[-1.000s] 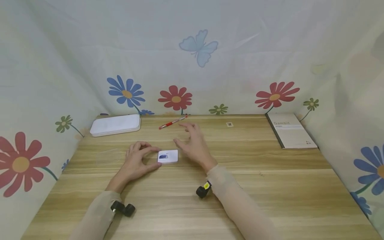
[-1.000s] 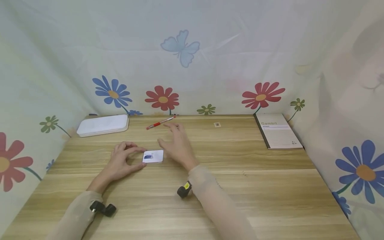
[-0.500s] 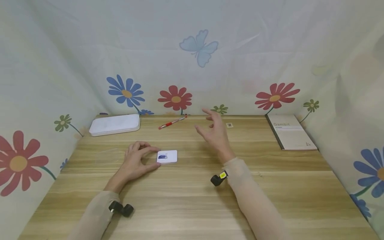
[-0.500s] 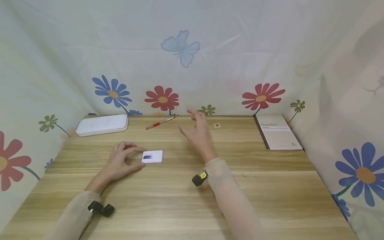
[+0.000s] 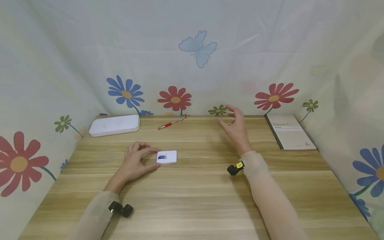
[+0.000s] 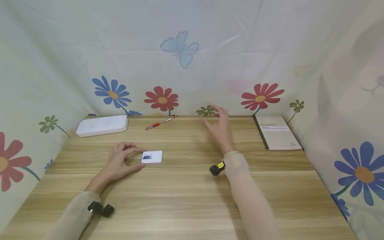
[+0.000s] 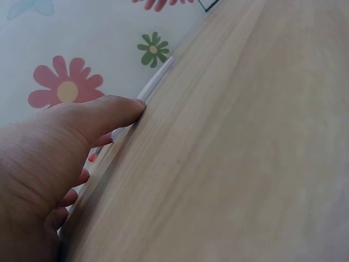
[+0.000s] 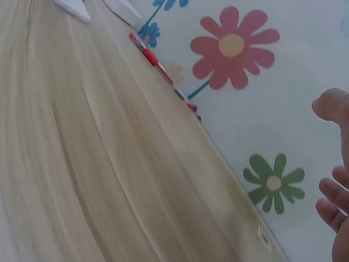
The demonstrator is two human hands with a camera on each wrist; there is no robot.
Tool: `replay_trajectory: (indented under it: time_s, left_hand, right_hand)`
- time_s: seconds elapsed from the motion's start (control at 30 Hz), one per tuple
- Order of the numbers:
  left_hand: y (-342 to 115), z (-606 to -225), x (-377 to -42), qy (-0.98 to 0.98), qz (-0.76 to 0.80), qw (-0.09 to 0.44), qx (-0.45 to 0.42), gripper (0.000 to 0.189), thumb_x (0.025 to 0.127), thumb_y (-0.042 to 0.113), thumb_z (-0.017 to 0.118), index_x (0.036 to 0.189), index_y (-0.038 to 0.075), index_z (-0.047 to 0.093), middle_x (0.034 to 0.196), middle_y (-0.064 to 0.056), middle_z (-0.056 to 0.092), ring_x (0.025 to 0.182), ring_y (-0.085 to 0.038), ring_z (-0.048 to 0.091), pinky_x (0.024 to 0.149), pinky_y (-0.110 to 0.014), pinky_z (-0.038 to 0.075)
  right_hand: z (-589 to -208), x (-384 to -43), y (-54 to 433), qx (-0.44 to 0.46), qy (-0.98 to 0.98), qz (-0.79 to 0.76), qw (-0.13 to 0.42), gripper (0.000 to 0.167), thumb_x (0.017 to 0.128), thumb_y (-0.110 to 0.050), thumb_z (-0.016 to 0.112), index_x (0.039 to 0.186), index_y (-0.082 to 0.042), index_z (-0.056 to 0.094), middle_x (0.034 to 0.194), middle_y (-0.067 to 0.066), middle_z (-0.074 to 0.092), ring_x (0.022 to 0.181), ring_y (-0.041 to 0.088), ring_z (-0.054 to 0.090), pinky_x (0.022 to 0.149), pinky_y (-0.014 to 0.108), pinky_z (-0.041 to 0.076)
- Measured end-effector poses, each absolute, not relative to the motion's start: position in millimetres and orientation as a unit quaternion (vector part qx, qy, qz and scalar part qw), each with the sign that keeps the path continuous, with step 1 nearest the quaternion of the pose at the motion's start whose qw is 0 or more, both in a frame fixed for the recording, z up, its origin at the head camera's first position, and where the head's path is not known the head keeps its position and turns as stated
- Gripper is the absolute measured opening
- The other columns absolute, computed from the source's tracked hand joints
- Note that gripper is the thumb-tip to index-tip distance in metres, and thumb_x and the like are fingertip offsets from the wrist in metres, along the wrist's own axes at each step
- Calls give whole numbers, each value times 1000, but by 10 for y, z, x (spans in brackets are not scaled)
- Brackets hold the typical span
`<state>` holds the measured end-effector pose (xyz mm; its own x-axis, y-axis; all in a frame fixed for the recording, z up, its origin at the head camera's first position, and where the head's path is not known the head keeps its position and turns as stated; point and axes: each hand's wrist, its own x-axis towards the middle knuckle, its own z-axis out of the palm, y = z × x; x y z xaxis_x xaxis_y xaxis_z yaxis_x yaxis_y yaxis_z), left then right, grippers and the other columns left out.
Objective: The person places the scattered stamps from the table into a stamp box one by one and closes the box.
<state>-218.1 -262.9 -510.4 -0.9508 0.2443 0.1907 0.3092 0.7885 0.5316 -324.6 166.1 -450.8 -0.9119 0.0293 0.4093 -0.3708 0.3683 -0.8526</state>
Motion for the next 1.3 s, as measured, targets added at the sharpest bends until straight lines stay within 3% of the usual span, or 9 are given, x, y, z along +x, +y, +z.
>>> replay_trajectory:
  time_s: [0.2,0.67,1.0,1.3]
  left_hand:
    - [-2621,-5092,-2206,-946,-282,53,-149,57,88,56,93,139,35,77,149,-9,51,145,-39,34,119,-70,19]
    - [-2607,-5105,-2210,-945,-285,55,-151,57,88,55,93,138,35,77,149,-9,51,146,-40,34,119,-71,19]
    - [-2619,-5109,-2198,-944,-288,57,-150,57,88,55,93,139,35,77,149,-9,51,145,-40,34,118,-71,20]
    - [-2624,-5099,-2172,-945,-285,57,-147,56,88,55,93,138,34,77,149,-11,51,144,-41,34,116,-69,21]
  right_hand:
    - [-4655,-3333,1871,89,-820,530,196,71,99,-19,87,159,-4,54,157,25,52,138,49,56,111,66,49]
    - [-4909,-3373,2088,58,-860,485,147,75,100,-25,86,163,-5,51,153,26,59,143,45,56,124,57,41]
    - [-4987,-3431,2148,60,-873,469,123,72,101,-24,85,161,-2,51,150,29,61,141,46,58,124,56,42]
    - [-5023,-3498,2133,79,-904,404,116,61,101,-19,75,154,6,58,147,33,59,139,50,55,121,60,41]
